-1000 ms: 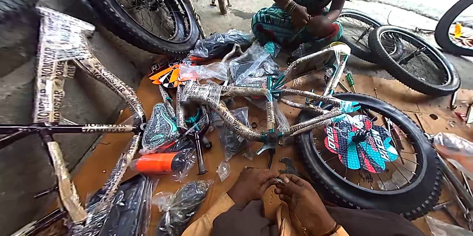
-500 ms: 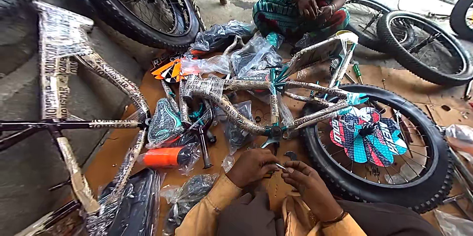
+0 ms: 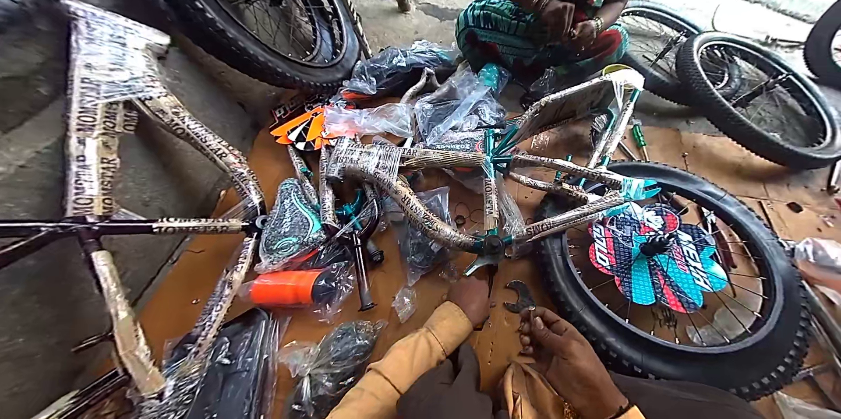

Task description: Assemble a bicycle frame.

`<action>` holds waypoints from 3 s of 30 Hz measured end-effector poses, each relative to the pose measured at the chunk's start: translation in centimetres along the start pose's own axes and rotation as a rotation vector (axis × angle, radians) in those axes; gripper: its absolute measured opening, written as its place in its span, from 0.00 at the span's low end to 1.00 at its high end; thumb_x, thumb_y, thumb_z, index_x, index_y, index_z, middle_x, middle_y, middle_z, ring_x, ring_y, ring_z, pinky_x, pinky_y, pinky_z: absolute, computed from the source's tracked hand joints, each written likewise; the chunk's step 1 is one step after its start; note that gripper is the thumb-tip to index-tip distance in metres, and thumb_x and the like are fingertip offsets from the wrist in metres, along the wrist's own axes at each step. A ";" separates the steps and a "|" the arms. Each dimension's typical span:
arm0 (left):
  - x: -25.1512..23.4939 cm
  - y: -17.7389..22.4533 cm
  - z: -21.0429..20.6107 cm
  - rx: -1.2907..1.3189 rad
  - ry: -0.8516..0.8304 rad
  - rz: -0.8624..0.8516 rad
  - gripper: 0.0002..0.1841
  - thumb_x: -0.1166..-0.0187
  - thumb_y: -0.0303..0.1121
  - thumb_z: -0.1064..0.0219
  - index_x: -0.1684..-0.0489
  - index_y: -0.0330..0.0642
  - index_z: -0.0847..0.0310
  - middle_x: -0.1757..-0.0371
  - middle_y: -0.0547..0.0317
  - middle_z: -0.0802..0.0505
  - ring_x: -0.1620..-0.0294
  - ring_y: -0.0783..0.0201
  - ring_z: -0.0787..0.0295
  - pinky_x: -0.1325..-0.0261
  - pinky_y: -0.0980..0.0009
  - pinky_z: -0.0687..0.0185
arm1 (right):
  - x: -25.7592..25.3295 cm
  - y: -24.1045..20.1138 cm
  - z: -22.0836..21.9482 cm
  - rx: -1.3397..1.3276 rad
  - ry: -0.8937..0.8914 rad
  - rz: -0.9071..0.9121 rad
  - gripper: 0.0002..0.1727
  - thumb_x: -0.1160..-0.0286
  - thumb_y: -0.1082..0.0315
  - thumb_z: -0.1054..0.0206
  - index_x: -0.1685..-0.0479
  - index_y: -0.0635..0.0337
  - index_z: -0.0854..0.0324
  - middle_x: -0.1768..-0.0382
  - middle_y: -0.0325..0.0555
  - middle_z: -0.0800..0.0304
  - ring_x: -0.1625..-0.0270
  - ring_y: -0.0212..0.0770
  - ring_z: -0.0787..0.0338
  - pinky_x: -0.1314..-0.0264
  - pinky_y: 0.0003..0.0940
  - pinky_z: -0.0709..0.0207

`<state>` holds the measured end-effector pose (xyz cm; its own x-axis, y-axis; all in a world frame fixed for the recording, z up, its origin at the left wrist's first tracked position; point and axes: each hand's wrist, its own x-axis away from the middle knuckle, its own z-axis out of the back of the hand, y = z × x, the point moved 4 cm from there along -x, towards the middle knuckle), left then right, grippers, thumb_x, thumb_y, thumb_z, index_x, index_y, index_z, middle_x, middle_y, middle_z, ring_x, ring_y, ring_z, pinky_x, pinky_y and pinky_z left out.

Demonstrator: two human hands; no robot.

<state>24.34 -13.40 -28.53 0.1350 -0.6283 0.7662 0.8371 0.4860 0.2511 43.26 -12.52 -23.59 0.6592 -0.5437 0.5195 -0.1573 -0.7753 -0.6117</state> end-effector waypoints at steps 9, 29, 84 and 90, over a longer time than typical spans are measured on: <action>-3.7 1.3 -0.6 0.023 0.014 0.031 0.26 0.22 0.42 0.35 0.33 0.29 0.20 0.28 0.34 0.16 0.26 0.35 0.20 0.28 0.34 0.25 | 0.1 0.4 0.7 0.088 0.124 -0.023 0.08 0.16 0.75 0.42 0.44 0.64 0.25 0.57 0.52 0.12 0.59 0.43 0.09 0.52 0.39 0.12; 6.9 0.8 3.8 1.425 0.504 -0.713 0.17 0.32 0.21 0.22 0.46 0.28 0.18 0.51 0.48 0.05 0.56 0.60 0.05 0.48 0.64 0.07 | -2.8 -1.5 -2.0 1.073 0.139 0.517 0.19 0.17 0.49 0.37 0.47 0.50 0.08 0.54 0.37 0.06 0.49 0.33 0.09 0.41 0.41 0.14; -2.6 -2.0 9.6 1.078 0.106 -0.443 0.21 0.26 0.33 0.24 0.39 0.33 0.20 0.52 0.49 0.08 0.55 0.58 0.07 0.47 0.60 0.08 | -21.3 -11.2 -8.0 0.521 0.175 -0.055 0.34 0.13 0.31 0.55 0.60 0.54 0.22 0.79 0.38 0.28 0.80 0.35 0.28 0.75 0.30 0.30; -2.7 -1.5 9.1 1.109 0.133 -0.469 0.16 0.24 0.32 0.26 0.44 0.31 0.18 0.53 0.49 0.07 0.53 0.60 0.07 0.43 0.62 0.09 | -17.6 -11.1 -5.8 0.712 0.319 0.113 0.34 0.09 0.36 0.56 0.47 0.57 0.16 0.74 0.42 0.28 0.75 0.38 0.29 0.68 0.38 0.29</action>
<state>17.88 -6.90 -25.56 0.0483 -0.9089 0.4143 -0.0812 0.4098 0.9085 29.16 3.82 -22.50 0.4075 -0.7563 0.5118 0.3697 -0.3759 -0.8498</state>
